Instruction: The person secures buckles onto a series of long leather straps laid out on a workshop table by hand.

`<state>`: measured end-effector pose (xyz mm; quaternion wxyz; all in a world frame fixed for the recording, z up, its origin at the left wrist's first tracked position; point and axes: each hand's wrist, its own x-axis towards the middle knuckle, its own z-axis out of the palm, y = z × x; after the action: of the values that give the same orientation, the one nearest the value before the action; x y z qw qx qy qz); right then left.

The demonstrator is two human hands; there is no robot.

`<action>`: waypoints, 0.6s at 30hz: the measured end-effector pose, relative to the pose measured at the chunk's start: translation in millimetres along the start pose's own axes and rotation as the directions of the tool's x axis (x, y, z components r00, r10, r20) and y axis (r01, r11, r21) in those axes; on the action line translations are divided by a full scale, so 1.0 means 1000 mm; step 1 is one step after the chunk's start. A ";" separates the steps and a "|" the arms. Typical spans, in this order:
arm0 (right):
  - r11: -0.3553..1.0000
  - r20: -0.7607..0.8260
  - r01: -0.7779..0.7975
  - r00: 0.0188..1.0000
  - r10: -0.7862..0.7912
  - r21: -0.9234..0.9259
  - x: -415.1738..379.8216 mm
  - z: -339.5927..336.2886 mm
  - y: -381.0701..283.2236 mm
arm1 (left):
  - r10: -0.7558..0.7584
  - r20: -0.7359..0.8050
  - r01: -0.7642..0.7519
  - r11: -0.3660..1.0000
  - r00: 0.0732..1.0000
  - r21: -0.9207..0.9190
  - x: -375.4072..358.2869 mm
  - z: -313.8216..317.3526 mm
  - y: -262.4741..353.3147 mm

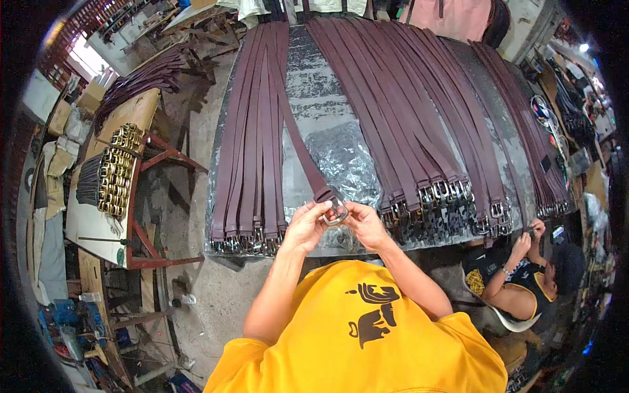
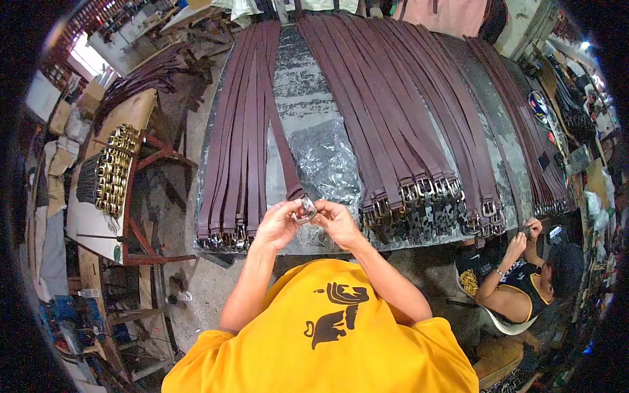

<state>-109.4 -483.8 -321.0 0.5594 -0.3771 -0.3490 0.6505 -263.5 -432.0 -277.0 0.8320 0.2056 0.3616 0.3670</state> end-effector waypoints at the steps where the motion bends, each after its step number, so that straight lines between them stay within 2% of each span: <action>1: 0.999 0.013 0.024 1.000 -0.024 -0.022 -0.001 -0.001 -0.002 | 0.010 -0.019 -0.010 1.000 1.000 0.011 0.000 0.003 0.000; 3: 0.995 0.040 0.073 0.997 -0.071 -0.064 -0.002 -0.001 -0.008 | 0.034 -0.020 -0.033 0.999 0.999 0.043 0.004 -0.001 -0.002; 9: 0.978 -0.104 -0.027 0.995 0.005 -0.209 -0.006 0.005 -0.017 | 0.071 -0.032 -0.069 0.996 0.997 0.050 0.005 0.005 0.003; 12: 0.977 -0.123 -0.087 0.990 0.064 -0.193 -0.008 0.011 -0.020 | 0.075 -0.052 -0.072 0.996 0.996 0.051 0.008 0.007 0.005; 15: 0.986 -0.102 -0.026 0.995 0.010 -0.163 -0.007 0.012 -0.020 | 0.080 -0.073 -0.074 0.994 0.994 0.080 0.011 0.008 0.005; 18: 0.985 -0.093 0.151 0.983 -0.159 -0.089 -0.006 0.010 -0.013 | 0.027 -0.055 -0.022 0.996 0.998 0.087 0.011 0.013 0.002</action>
<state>-112.2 -488.0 -304.6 0.6092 -0.4032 -0.3751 0.5706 -249.5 -423.5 -272.5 0.8073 0.2356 0.3979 0.3668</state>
